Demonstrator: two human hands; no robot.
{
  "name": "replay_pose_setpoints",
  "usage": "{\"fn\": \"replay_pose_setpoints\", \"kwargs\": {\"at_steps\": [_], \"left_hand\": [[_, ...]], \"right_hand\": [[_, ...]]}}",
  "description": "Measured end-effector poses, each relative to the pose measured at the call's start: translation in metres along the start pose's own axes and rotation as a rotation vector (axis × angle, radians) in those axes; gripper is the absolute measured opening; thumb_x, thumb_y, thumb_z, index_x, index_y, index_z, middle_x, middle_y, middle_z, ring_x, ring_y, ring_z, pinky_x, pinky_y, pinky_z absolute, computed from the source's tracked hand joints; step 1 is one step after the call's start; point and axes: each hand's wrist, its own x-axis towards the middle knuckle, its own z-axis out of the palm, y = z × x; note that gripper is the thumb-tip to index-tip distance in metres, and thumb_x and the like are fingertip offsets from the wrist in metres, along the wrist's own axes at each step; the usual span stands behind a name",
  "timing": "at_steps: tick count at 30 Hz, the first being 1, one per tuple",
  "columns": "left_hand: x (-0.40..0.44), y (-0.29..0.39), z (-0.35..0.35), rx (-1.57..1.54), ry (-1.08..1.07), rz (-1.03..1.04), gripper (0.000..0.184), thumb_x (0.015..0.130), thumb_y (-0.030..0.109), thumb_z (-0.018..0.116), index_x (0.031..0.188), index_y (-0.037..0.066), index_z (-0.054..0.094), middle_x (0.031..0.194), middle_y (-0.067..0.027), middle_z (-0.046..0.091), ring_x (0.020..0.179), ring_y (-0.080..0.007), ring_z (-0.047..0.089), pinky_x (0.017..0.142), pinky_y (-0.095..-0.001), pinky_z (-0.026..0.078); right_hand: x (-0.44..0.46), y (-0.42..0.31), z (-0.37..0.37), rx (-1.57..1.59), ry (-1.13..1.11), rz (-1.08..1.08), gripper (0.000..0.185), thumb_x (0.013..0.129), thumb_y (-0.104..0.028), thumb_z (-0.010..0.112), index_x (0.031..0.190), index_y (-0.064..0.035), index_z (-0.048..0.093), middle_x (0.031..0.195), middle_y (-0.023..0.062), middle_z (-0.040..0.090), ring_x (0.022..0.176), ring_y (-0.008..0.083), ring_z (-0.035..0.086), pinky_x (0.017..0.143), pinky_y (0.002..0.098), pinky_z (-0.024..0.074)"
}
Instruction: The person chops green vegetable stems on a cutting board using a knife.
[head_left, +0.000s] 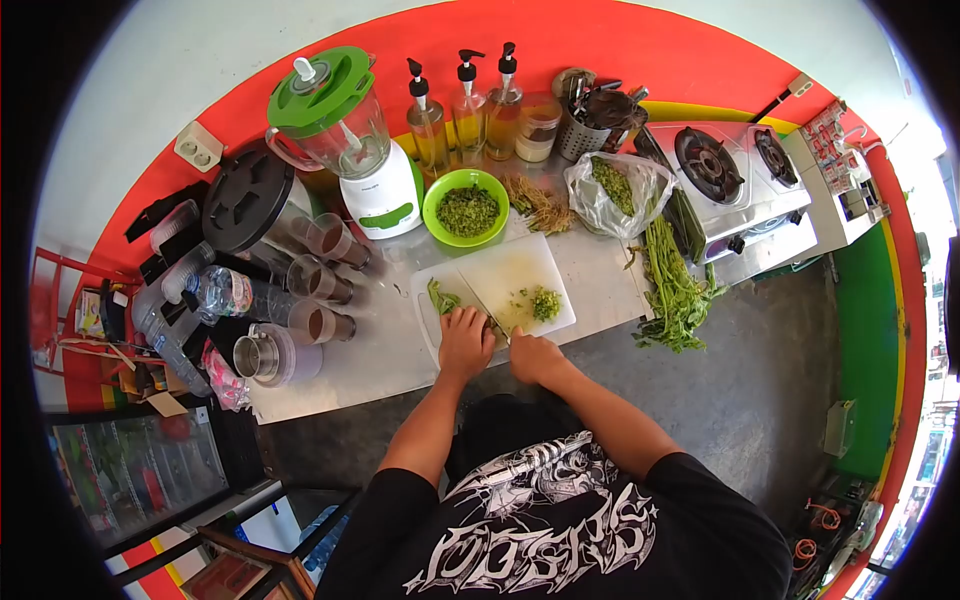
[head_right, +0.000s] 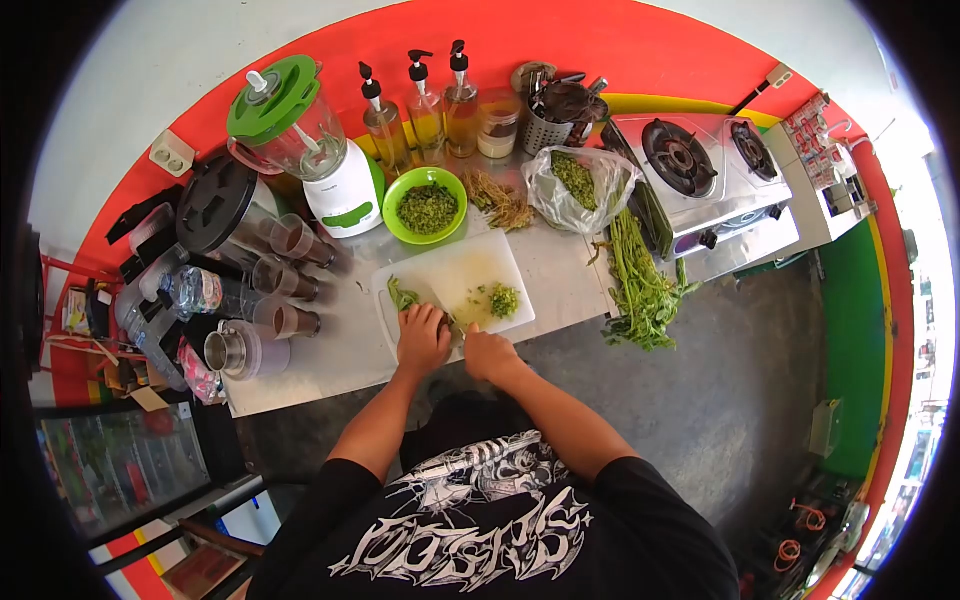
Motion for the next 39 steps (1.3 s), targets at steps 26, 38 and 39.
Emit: {"fn": "replay_pose_setpoints", "kwargs": {"at_steps": [26, 38, 39], "left_hand": [[0.001, -0.002, 0.001, -0.003, -0.053, -0.057, 0.023, 0.076, 0.018, 0.061, 0.094, 0.006, 0.055, 0.098, -0.0107, 0.054, 0.1, -0.0312, 0.049, 0.09, -0.0452, 0.038], [0.004, 0.001, -0.001, -0.044, -0.023, -0.074, 0.022, 0.076, 0.015, 0.063, 0.095, 0.007, 0.053, 0.096, -0.0102, 0.055, 0.097, -0.0318, 0.05, 0.088, -0.045, 0.038], [0.004, 0.001, -0.001, -0.038, -0.017, -0.069, 0.022, 0.077, 0.016, 0.063, 0.095, 0.007, 0.053, 0.096, -0.0101, 0.055, 0.096, -0.0318, 0.05, 0.088, -0.0451, 0.038]], "right_hand": [[-0.008, -0.009, -0.003, 0.008, -0.057, 0.03, 0.033, 0.088, -0.015, 0.059, 0.113, 0.0055, 0.049, 0.106, 0.0289, 0.069, 0.102, 0.0413, 0.07, 0.087, 0.0469, 0.0563], [-0.006, -0.004, 0.005, 0.025, -0.004, -0.014, 0.032, 0.088, -0.013, 0.055, 0.113, 0.0051, 0.048, 0.1, 0.0283, 0.07, 0.098, 0.0428, 0.07, 0.086, 0.0483, 0.0562], [-0.007, -0.005, 0.008, 0.025, -0.001, 0.0, 0.032, 0.089, -0.013, 0.055, 0.113, 0.0052, 0.048, 0.099, 0.0283, 0.07, 0.097, 0.0429, 0.07, 0.086, 0.0485, 0.0561]]}}
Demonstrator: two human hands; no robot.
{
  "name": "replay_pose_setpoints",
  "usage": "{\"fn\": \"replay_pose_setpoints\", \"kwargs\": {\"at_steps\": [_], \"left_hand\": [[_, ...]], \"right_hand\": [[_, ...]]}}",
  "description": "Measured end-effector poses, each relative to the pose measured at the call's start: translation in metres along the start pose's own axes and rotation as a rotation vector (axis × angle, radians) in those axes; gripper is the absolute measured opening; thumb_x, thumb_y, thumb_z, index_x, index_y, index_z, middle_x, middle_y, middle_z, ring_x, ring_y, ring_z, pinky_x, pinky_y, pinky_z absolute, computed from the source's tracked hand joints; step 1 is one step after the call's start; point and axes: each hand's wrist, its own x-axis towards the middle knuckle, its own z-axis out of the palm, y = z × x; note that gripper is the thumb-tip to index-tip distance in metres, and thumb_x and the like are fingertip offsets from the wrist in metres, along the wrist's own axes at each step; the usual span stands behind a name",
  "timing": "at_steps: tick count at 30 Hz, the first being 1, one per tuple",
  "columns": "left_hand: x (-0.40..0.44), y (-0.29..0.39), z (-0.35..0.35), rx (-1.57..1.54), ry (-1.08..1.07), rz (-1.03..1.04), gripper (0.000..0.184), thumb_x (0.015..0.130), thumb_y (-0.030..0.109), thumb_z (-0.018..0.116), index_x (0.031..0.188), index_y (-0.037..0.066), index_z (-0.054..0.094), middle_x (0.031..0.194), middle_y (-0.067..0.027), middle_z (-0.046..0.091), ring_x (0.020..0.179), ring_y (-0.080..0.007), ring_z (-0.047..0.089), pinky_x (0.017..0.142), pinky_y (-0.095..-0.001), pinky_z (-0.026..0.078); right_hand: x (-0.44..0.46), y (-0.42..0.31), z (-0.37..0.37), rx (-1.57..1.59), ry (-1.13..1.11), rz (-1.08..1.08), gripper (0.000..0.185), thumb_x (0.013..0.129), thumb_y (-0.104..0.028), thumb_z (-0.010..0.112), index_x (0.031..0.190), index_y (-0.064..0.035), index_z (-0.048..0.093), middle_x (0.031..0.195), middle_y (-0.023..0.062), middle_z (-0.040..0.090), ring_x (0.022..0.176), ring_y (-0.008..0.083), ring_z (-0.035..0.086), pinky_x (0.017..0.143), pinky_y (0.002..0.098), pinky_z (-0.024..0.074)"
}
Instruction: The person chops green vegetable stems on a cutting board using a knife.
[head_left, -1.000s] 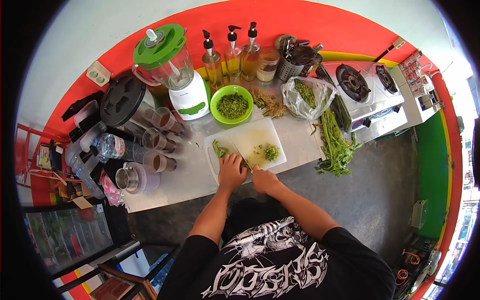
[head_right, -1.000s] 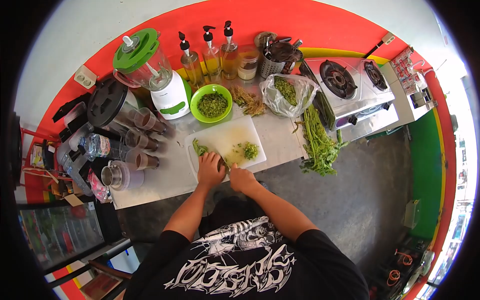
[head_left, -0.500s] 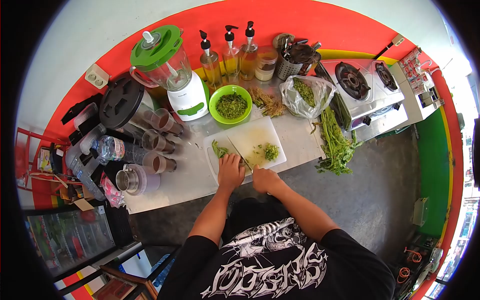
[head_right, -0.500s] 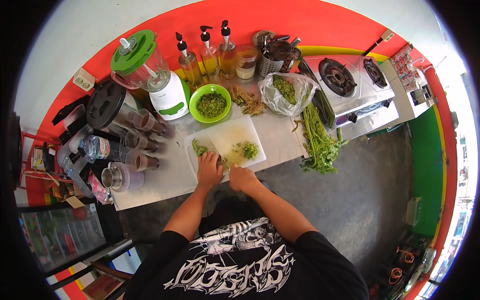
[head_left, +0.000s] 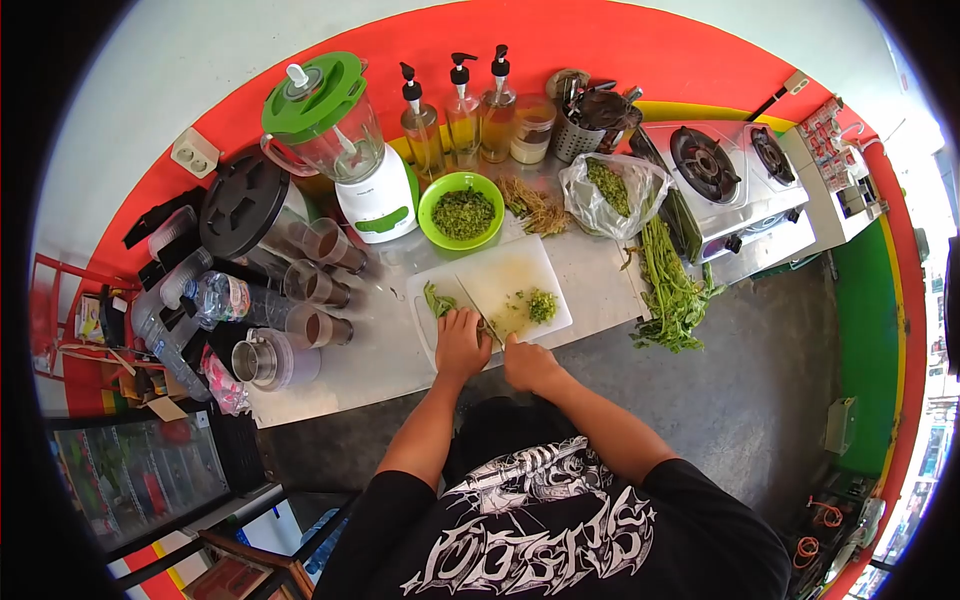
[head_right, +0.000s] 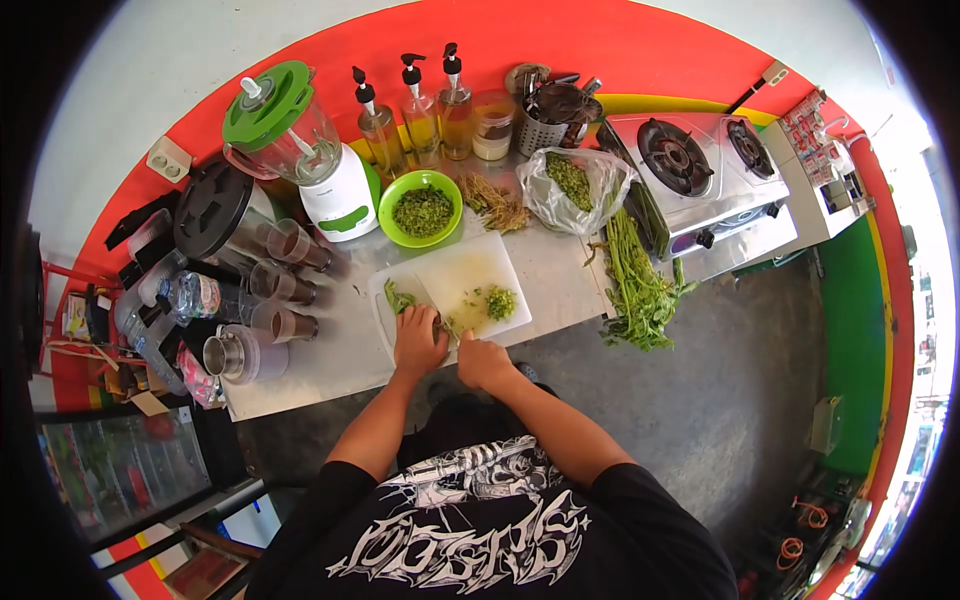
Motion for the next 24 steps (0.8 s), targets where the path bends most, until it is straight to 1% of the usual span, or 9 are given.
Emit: {"fn": "replay_pose_setpoints", "kwargs": {"at_steps": [7, 13, 18, 24], "left_hand": [[0.0, 0.001, -0.001, -0.015, 0.019, -0.007, 0.02, 0.079, 0.014, 0.062, 0.095, 0.008, 0.053, 0.095, -0.0098, 0.055, 0.095, -0.0318, 0.051, 0.087, -0.0454, 0.039], [0.0, -0.001, 0.001, -0.006, 0.016, 0.0, 0.017, 0.081, 0.013, 0.06, 0.095, 0.008, 0.052, 0.094, -0.0102, 0.055, 0.094, -0.0321, 0.051, 0.086, -0.0452, 0.038], [0.0, -0.001, 0.0, -0.053, 0.02, -0.017, 0.019, 0.078, 0.012, 0.058, 0.095, 0.007, 0.052, 0.095, -0.0109, 0.055, 0.095, -0.0327, 0.051, 0.086, -0.0456, 0.038], [-0.001, -0.002, 0.001, -0.031, 0.02, -0.031, 0.022, 0.076, 0.012, 0.059, 0.096, 0.006, 0.052, 0.095, -0.0114, 0.056, 0.095, -0.033, 0.05, 0.087, -0.0457, 0.038]], "right_hand": [[-0.002, -0.003, -0.008, 0.005, -0.021, 0.018, 0.031, 0.09, -0.014, 0.054, 0.113, 0.0048, 0.047, 0.099, 0.0295, 0.07, 0.098, 0.0432, 0.07, 0.087, 0.0491, 0.0558], [0.001, -0.006, 0.004, 0.054, 0.015, 0.035, 0.032, 0.09, -0.014, 0.055, 0.114, 0.0053, 0.048, 0.101, 0.029, 0.07, 0.099, 0.0426, 0.07, 0.086, 0.0486, 0.0561], [0.0, -0.007, -0.004, 0.022, 0.017, 0.025, 0.033, 0.09, -0.014, 0.055, 0.115, 0.0063, 0.048, 0.102, 0.0287, 0.07, 0.099, 0.0427, 0.07, 0.086, 0.0486, 0.0561], [-0.001, -0.013, 0.002, 0.031, 0.001, 0.013, 0.035, 0.09, -0.015, 0.055, 0.116, 0.0067, 0.048, 0.104, 0.0286, 0.07, 0.101, 0.0421, 0.07, 0.088, 0.0482, 0.0555]]}}
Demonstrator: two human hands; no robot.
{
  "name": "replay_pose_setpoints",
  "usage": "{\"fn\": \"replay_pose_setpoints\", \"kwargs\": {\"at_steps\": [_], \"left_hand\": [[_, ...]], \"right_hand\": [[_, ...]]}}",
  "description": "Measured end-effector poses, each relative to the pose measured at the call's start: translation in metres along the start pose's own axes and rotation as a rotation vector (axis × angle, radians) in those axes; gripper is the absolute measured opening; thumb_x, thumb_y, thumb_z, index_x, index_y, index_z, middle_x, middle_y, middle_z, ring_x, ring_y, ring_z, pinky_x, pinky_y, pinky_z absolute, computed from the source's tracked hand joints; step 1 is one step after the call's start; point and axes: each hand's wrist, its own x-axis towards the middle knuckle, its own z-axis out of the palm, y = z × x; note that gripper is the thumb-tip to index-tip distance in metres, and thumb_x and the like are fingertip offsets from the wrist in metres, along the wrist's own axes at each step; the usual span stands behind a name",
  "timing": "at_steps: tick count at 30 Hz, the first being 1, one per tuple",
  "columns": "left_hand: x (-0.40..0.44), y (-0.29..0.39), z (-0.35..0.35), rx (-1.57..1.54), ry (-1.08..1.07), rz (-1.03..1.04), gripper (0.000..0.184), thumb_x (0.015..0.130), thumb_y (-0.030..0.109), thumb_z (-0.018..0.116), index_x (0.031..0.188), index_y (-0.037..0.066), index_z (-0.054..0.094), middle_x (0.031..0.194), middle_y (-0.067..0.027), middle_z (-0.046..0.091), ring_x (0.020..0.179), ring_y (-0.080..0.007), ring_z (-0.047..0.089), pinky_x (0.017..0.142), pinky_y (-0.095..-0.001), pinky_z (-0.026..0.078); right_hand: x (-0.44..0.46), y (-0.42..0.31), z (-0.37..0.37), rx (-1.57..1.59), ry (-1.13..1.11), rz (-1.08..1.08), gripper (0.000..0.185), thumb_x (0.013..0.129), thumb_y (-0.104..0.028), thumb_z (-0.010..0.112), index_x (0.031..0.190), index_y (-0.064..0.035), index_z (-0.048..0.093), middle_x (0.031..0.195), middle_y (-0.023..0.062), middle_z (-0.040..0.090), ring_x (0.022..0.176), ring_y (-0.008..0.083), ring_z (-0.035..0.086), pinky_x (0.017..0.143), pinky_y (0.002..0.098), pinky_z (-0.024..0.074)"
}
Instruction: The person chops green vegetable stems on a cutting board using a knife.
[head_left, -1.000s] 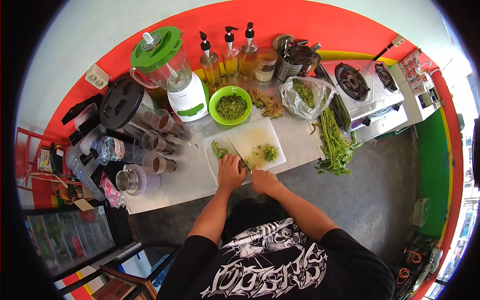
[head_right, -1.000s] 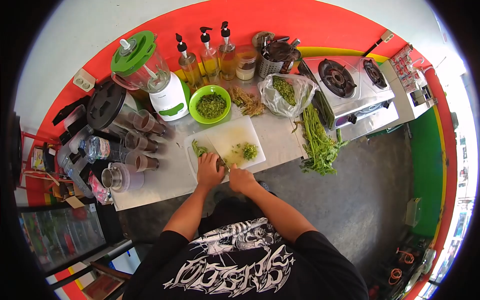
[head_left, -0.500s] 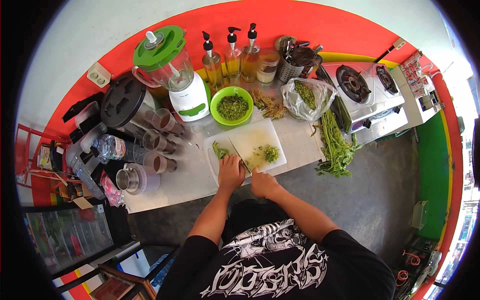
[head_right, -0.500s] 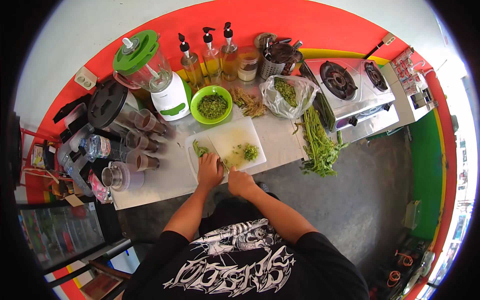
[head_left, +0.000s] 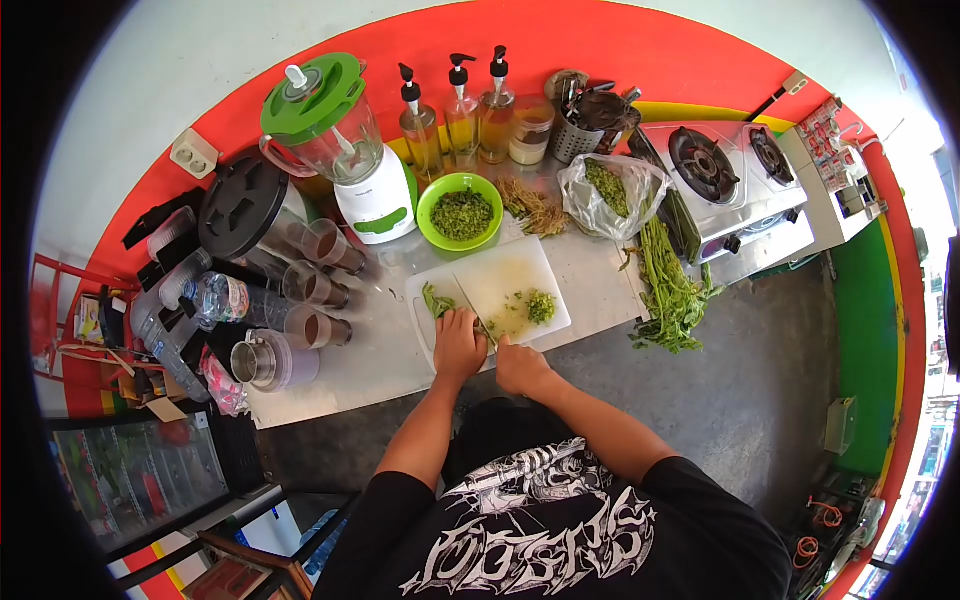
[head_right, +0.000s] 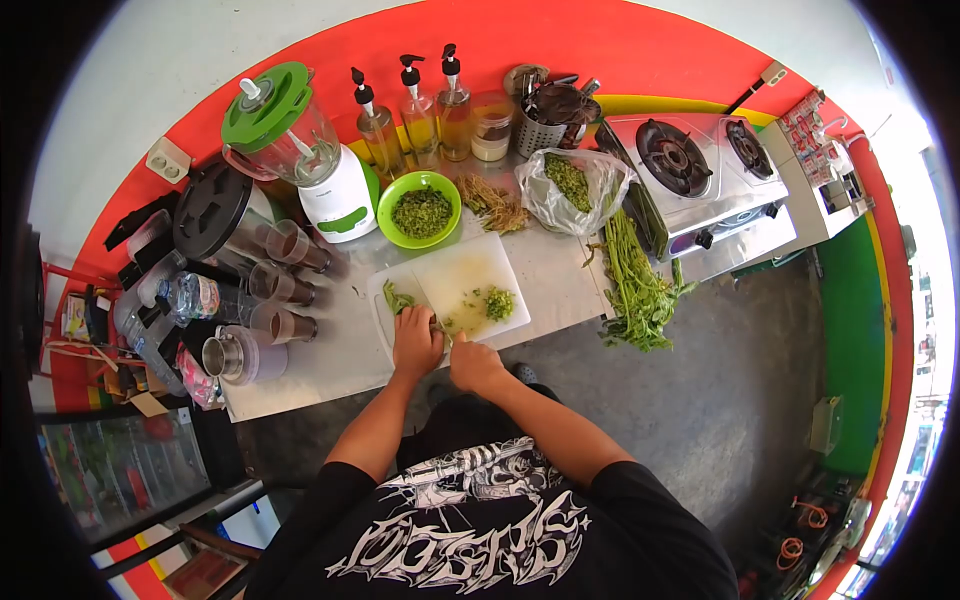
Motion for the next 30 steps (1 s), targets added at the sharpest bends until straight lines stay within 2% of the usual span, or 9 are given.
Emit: {"fn": "replay_pose_setpoints", "kwargs": {"at_steps": [2, 4, 8, 13, 19, 25, 30], "left_hand": [[0.0, 0.001, 0.001, 0.001, 0.018, 0.0, 0.022, 0.076, 0.012, 0.059, 0.096, 0.006, 0.052, 0.096, -0.0115, 0.056, 0.095, -0.0331, 0.05, 0.087, -0.0456, 0.038], [0.0, 0.002, 0.001, 0.0, 0.034, 0.0, 0.022, 0.076, 0.012, 0.059, 0.096, 0.006, 0.052, 0.096, -0.0116, 0.056, 0.095, -0.0332, 0.05, 0.087, -0.0455, 0.039], [0.0, -0.001, 0.002, -0.008, 0.02, -0.006, 0.02, 0.076, 0.011, 0.059, 0.094, 0.006, 0.051, 0.095, -0.0116, 0.056, 0.094, -0.0335, 0.05, 0.086, -0.0454, 0.039], [-0.001, -0.001, 0.005, 0.028, 0.035, -0.027, 0.016, 0.078, 0.009, 0.057, 0.093, 0.007, 0.051, 0.093, -0.0116, 0.054, 0.094, -0.0333, 0.05, 0.086, -0.0454, 0.038], [-0.001, 0.001, 0.002, 0.015, 0.156, -0.063, 0.013, 0.079, 0.004, 0.052, 0.091, 0.007, 0.049, 0.092, -0.0115, 0.052, 0.095, -0.0334, 0.048, 0.086, -0.0463, 0.034], [-0.003, 0.001, 0.003, 0.034, 0.192, -0.126, 0.014, 0.08, 0.005, 0.052, 0.093, 0.009, 0.049, 0.093, -0.0094, 0.052, 0.096, -0.0322, 0.048, 0.09, -0.0466, 0.032], [-0.004, 0.001, 0.006, 0.053, 0.246, -0.206, 0.017, 0.079, 0.003, 0.051, 0.094, 0.009, 0.049, 0.096, -0.0099, 0.051, 0.098, -0.0332, 0.047, 0.091, -0.0464, 0.031]], "right_hand": [[0.005, 0.004, 0.005, 0.009, 0.011, -0.003, 0.035, 0.09, -0.015, 0.055, 0.116, 0.007, 0.048, 0.104, 0.0286, 0.07, 0.101, 0.0419, 0.07, 0.089, 0.0482, 0.0553], [0.006, 0.006, 0.003, 0.024, 0.047, -0.023, 0.03, 0.089, -0.012, 0.053, 0.112, 0.0061, 0.047, 0.097, 0.0317, 0.069, 0.095, 0.0458, 0.069, 0.086, 0.0515, 0.0549], [0.004, 0.002, -0.003, 0.012, 0.012, -0.01, 0.031, 0.089, -0.013, 0.054, 0.112, 0.0061, 0.047, 0.096, 0.0315, 0.069, 0.094, 0.0455, 0.07, 0.085, 0.0511, 0.0553], [0.008, 0.001, 0.013, 0.043, 0.117, -0.076, 0.029, 0.088, -0.013, 0.055, 0.109, 0.0053, 0.047, 0.092, 0.0298, 0.069, 0.089, 0.0444, 0.071, 0.082, 0.0507, 0.0563], [0.001, -0.001, 0.002, 0.044, 0.215, -0.051, 0.03, 0.09, -0.012, 0.055, 0.112, 0.0043, 0.046, 0.088, 0.0272, 0.07, 0.084, 0.0427, 0.072, 0.075, 0.0501, 0.0577], [-0.001, 0.006, 0.022, 0.01, 0.149, -0.183, 0.029, 0.09, -0.013, 0.056, 0.112, 0.0023, 0.045, 0.089, 0.0259, 0.071, 0.084, 0.0419, 0.072, 0.074, 0.0496, 0.0583], [0.001, 0.019, 0.01, -0.018, 0.16, -0.111, 0.027, 0.091, -0.012, 0.056, 0.113, 0.0008, 0.046, 0.093, 0.025, 0.072, 0.088, 0.0399, 0.073, 0.076, 0.0481, 0.0586]]}}
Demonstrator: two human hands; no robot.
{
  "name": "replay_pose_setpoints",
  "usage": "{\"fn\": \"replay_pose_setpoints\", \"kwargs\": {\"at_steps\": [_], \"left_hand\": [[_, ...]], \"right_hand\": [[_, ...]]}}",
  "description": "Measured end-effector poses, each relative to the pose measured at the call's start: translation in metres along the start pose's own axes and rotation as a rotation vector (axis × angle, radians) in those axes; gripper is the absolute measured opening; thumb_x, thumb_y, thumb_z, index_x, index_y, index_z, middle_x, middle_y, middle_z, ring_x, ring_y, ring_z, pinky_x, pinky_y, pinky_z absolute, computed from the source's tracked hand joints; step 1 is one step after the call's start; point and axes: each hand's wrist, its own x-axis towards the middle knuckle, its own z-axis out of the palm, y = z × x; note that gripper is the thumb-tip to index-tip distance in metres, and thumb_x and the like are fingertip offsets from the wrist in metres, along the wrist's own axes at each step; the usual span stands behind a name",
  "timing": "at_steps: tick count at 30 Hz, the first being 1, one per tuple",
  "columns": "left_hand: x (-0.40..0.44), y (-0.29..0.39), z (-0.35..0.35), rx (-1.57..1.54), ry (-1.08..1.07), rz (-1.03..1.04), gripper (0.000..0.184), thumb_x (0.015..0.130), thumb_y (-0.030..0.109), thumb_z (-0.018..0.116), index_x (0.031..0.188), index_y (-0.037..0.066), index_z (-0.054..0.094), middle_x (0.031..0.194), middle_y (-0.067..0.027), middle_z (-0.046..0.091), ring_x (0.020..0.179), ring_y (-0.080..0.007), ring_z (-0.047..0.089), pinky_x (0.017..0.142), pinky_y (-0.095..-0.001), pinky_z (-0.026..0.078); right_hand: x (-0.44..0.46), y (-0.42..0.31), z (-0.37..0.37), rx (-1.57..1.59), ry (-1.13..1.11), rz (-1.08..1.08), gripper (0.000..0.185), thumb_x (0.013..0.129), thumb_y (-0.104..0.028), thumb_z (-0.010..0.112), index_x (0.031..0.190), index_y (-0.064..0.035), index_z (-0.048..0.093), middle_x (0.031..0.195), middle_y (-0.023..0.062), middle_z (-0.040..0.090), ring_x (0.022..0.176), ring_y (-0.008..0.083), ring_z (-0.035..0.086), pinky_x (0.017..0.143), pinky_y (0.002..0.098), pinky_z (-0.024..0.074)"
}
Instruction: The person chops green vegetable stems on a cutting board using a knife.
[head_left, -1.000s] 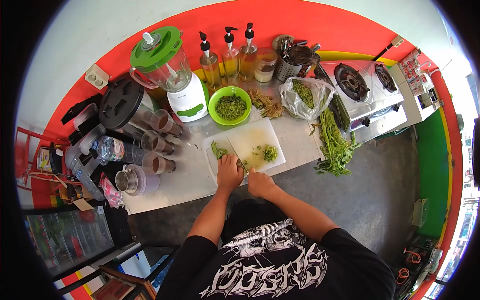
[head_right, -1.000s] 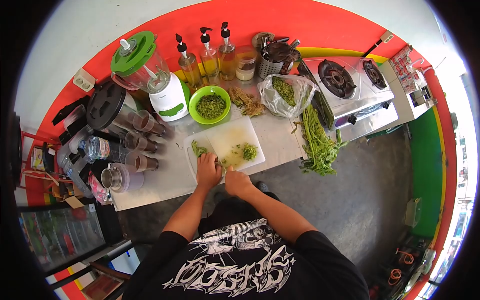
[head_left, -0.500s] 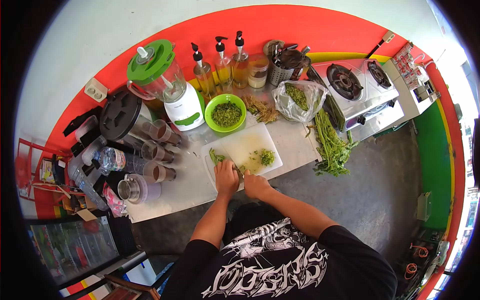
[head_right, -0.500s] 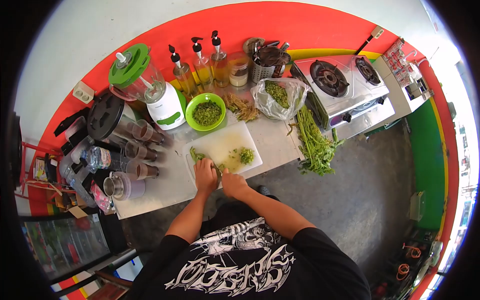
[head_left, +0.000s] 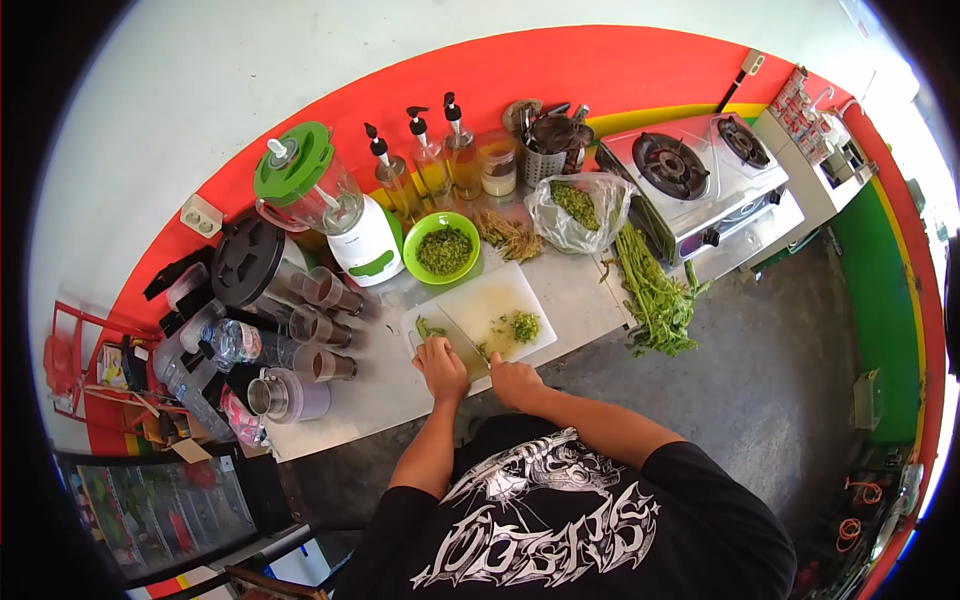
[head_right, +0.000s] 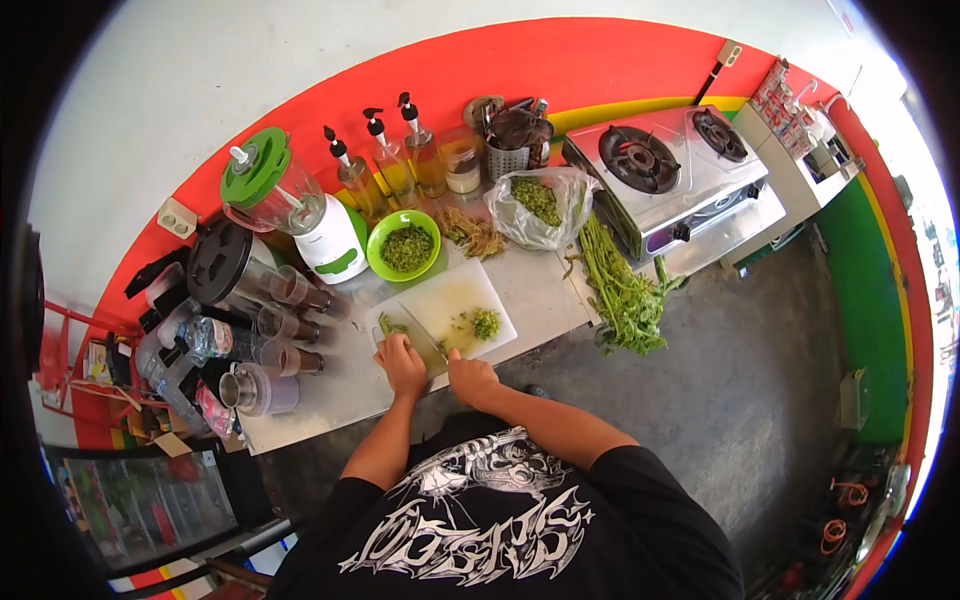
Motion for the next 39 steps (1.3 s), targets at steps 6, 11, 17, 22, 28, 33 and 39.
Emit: {"fn": "replay_pose_setpoints", "kwargs": {"at_steps": [6, 11, 17, 22, 28, 33, 39], "left_hand": [[0.001, 0.001, 0.008, 0.025, 0.371, -0.292, 0.028, 0.08, 0.009, 0.062, 0.105, 0.008, 0.052, 0.107, -0.0105, 0.052, 0.108, -0.033, 0.046, 0.095, -0.0468, 0.031], [0.007, 0.002, 0.006, 0.025, 0.336, -0.534, 0.031, 0.081, 0.016, 0.069, 0.109, 0.009, 0.059, 0.104, -0.007, 0.061, 0.106, -0.0311, 0.051, 0.094, -0.0478, 0.035], [-0.009, -0.012, 0.011, -0.033, 0.284, -0.484, 0.02, 0.083, 0.015, 0.07, 0.102, 0.009, 0.066, 0.097, -0.0068, 0.069, 0.098, -0.0296, 0.058, 0.088, -0.0441, 0.043], [-0.015, -0.026, 0.008, -0.333, 0.402, -0.491, 0.015, 0.089, 0.01, 0.065, 0.103, 0.005, 0.064, 0.097, -0.0097, 0.069, 0.092, -0.0263, 0.063, 0.082, -0.0377, 0.048], [-0.011, -0.005, -0.036, -1.21, 0.326, -0.865, 0.012, 0.096, 0.007, 0.055, 0.106, 0.003, 0.058, 0.093, -0.0052, 0.067, 0.082, -0.0117, 0.06, 0.073, -0.0259, 0.046], [-0.027, -0.01, -0.043, -0.968, 0.243, -0.757, 0.017, 0.096, 0.009, 0.058, 0.111, 0.004, 0.062, 0.089, -0.0036, 0.067, 0.075, -0.01, 0.059, 0.066, -0.0242, 0.046], [-0.037, -0.004, -0.066, -0.862, 0.053, -0.78, 0.021, 0.102, 0.015, 0.057, 0.114, 0.0, 0.064, 0.093, -0.0032, 0.069, 0.078, -0.0088, 0.059, 0.071, -0.0251, 0.046]], "right_hand": [[0.004, 0.029, -0.016, -0.016, 0.058, 0.084, 0.028, 0.09, -0.011, 0.057, 0.113, 0.0008, 0.047, 0.094, 0.0245, 0.072, 0.09, 0.0392, 0.073, 0.078, 0.0475, 0.0585], [0.002, 0.043, -0.029, -0.002, 0.059, 0.069, 0.03, 0.089, -0.011, 0.054, 0.114, 0.0026, 0.046, 0.095, 0.0262, 0.071, 0.09, 0.041, 0.072, 0.079, 0.0503, 0.0572], [0.001, 0.052, -0.032, -0.048, 0.024, 0.014, 0.032, 0.089, -0.015, 0.056, 0.114, 0.0034, 0.049, 0.096, 0.0261, 0.071, 0.091, 0.0415, 0.072, 0.08, 0.05, 0.0572], [-0.005, 0.058, -0.037, 0.043, -0.028, 0.004, 0.041, 0.088, -0.02, 0.055, 0.121, 0.0031, 0.046, 0.1, 0.0309, 0.068, 0.096, 0.0475, 0.067, 0.085, 0.055, 0.053], [-0.001, 0.062, -0.026, 0.097, 0.014, -0.179, 0.042, 0.089, -0.024, 0.057, 0.121, 0.0022, 0.046, 0.097, 0.0301, 0.068, 0.09, 0.0494, 0.066, 0.082, 0.0572, 0.0524], [0.002, 0.055, -0.018, 0.109, 0.006, -0.199, 0.046, 0.089, -0.024, 0.059, 0.125, 0.0007, 0.045, 0.095, 0.0311, 0.068, 0.09, 0.0491, 0.066, 0.081, 0.0575, 0.052], [0.003, 0.048, -0.009, 0.123, -0.007, -0.218, 0.045, 0.089, -0.023, 0.059, 0.124, 0.0009, 0.046, 0.093, 0.0309, 0.068, 0.089, 0.0486, 0.066, 0.08, 0.0579, 0.0522]]}}
